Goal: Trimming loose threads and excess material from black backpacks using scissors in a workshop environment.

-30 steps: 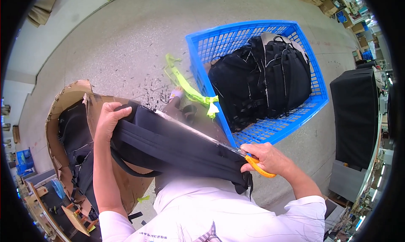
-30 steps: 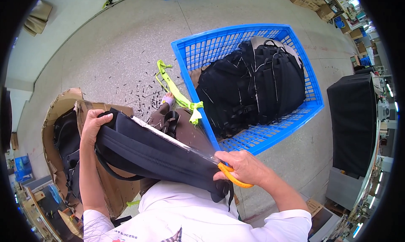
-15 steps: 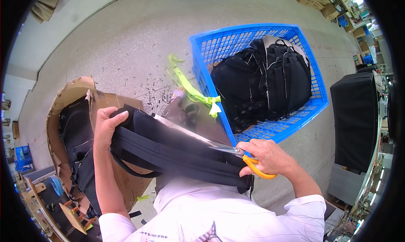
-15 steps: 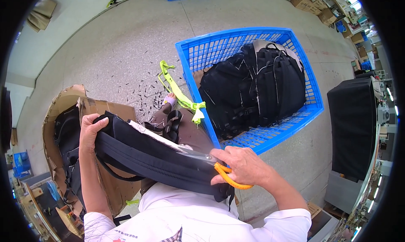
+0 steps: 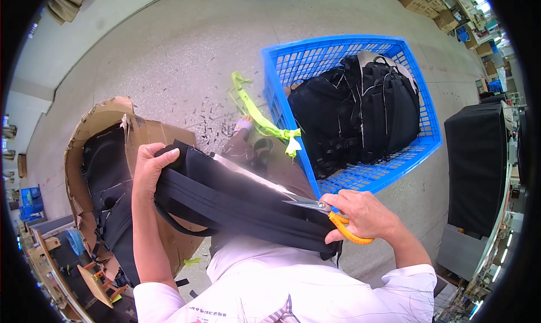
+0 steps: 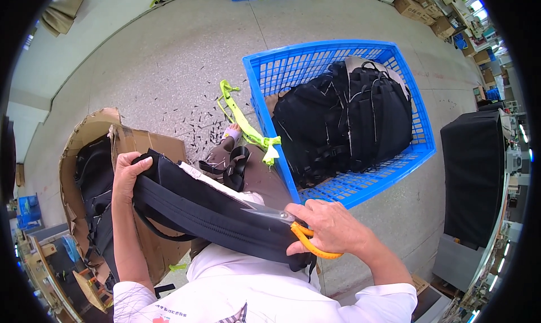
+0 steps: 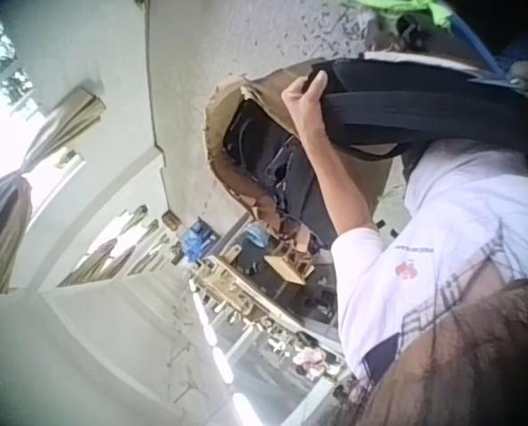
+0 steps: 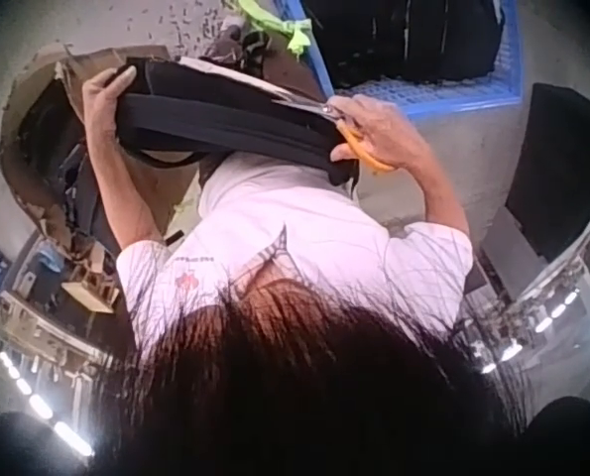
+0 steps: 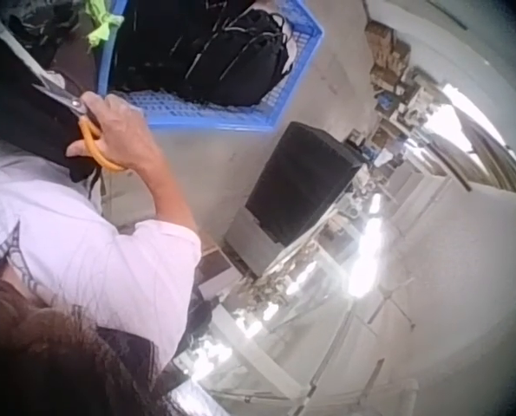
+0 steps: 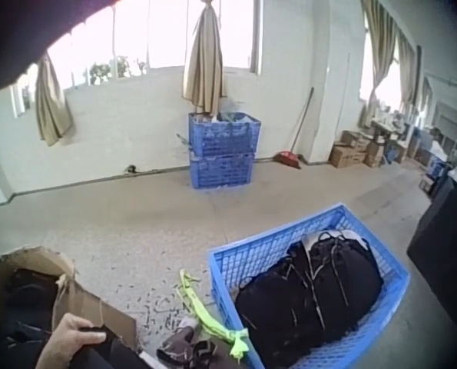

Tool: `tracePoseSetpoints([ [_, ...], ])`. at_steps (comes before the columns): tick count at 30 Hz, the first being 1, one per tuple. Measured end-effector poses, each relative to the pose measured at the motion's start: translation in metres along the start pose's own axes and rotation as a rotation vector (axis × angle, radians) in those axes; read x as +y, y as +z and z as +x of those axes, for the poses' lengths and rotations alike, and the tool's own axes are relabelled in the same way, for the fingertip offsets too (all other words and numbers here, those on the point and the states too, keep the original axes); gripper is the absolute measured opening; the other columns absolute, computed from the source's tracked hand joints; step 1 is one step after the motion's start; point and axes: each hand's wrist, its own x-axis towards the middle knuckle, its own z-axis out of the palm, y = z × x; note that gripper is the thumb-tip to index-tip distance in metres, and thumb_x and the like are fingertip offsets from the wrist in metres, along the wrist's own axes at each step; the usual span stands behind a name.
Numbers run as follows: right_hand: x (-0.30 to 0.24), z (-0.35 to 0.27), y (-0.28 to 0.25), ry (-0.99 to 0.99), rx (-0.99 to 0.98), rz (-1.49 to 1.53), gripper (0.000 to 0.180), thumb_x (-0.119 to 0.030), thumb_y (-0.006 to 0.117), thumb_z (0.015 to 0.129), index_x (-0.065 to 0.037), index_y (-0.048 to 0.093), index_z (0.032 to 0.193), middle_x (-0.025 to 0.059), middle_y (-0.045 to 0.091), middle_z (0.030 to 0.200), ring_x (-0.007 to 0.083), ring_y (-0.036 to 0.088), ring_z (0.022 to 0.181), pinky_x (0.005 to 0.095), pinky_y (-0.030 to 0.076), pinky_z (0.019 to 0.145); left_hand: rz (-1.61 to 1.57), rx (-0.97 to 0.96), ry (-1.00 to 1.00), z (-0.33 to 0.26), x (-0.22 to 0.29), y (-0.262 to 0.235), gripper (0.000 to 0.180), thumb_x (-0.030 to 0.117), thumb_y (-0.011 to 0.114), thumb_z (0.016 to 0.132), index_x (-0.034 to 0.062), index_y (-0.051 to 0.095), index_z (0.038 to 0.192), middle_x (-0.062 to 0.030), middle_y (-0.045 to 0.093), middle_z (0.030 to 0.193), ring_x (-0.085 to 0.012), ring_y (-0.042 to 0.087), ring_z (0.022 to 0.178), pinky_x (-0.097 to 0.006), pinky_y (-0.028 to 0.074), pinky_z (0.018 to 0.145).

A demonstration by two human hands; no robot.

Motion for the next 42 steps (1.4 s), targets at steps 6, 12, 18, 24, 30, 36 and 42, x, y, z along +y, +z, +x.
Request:
tracePoseSetpoints([
  [6,-0.001,0.0,0.003,0.038,-0.02,-0.022,0.062,-0.059,0.067,0.064,-0.01,0.054,0.1,0.0083,0.052,0.067,0.026,0.054,0.062,0.0345,0.042,0.054,-0.019,0.011,-0.009,-0.001,-0.004,0.0,0.017,0.01,0.07,0.073,0.0035,0.06,0.061,0.0049,0.053,0.057,-0.0027,0.045,0.049,-0.019,0.033,0.045],
  [12,-0.001,-0.002,0.007,0.032,0.02,0.027,0.06,-0.057,0.068,0.064,-0.01,0.054,0.099,0.0089,0.052,0.066,0.0275,0.054,0.062,0.0352,0.042,0.054,-0.043,0.004,-0.021,-0.004,-0.001,0.001,0.016,0.009,0.07,0.073,0.0035,0.061,0.061,0.0043,0.054,0.057,-0.0029,0.046,0.049,-0.019,0.034,0.045],
  [18,-0.015,0.012,-0.004,0.01,-0.002,-0.08,0.061,-0.056,0.067,0.069,-0.008,0.052,0.103,0.0121,0.052,0.071,0.0302,0.055,0.065,0.0382,0.044,0.055,-0.054,0.003,-0.013,-0.008,0.001,-0.001,0.015,0.009,0.07,0.073,0.0035,0.061,0.062,0.0041,0.055,0.057,-0.0026,0.046,0.049,-0.019,0.034,0.045],
  [24,-0.014,0.015,0.002,-0.011,-0.02,-0.088,0.058,-0.055,0.066,0.07,-0.008,0.052,0.1,0.0118,0.053,0.069,0.0288,0.056,0.063,0.0373,0.044,0.055,-0.087,-0.005,-0.027,-0.011,-0.004,-0.004,0.015,0.009,0.07,0.074,0.0036,0.062,0.062,0.0043,0.055,0.057,-0.0024,0.046,0.049,-0.018,0.034,0.045],
  [30,-0.016,0.017,0.002,-0.008,-0.002,-0.068,0.057,-0.055,0.065,0.071,-0.008,0.052,0.1,0.0116,0.053,0.068,0.0283,0.055,0.062,0.0369,0.045,0.054,-0.128,-0.012,-0.025,-0.013,-0.004,-0.005,0.015,0.009,0.07,0.074,0.0031,0.062,0.062,0.0039,0.056,0.058,-0.0028,0.048,0.05,-0.019,0.035,0.046],
  [36,-0.022,0.028,0.0,-0.058,0.046,-0.149,0.057,-0.055,0.065,0.071,-0.008,0.051,0.102,0.0128,0.052,0.067,0.0288,0.056,0.061,0.0367,0.045,0.052,-0.106,-0.01,-0.013,-0.017,0.001,-0.006,0.013,0.01,0.07,0.074,0.0017,0.064,0.065,0.003,0.058,0.059,-0.0035,0.049,0.05,-0.019,0.037,0.047],
  [42,-0.021,0.028,0.003,-0.012,-0.013,-0.134,0.056,-0.054,0.065,0.072,-0.008,0.05,0.101,0.0128,0.052,0.067,0.0279,0.056,0.061,0.0363,0.045,0.053,-0.142,-0.003,-0.043,-0.02,0.001,-0.004,0.012,0.009,0.069,0.074,0.0021,0.064,0.066,0.0029,0.058,0.06,-0.0035,0.049,0.051,-0.019,0.037,0.047],
])
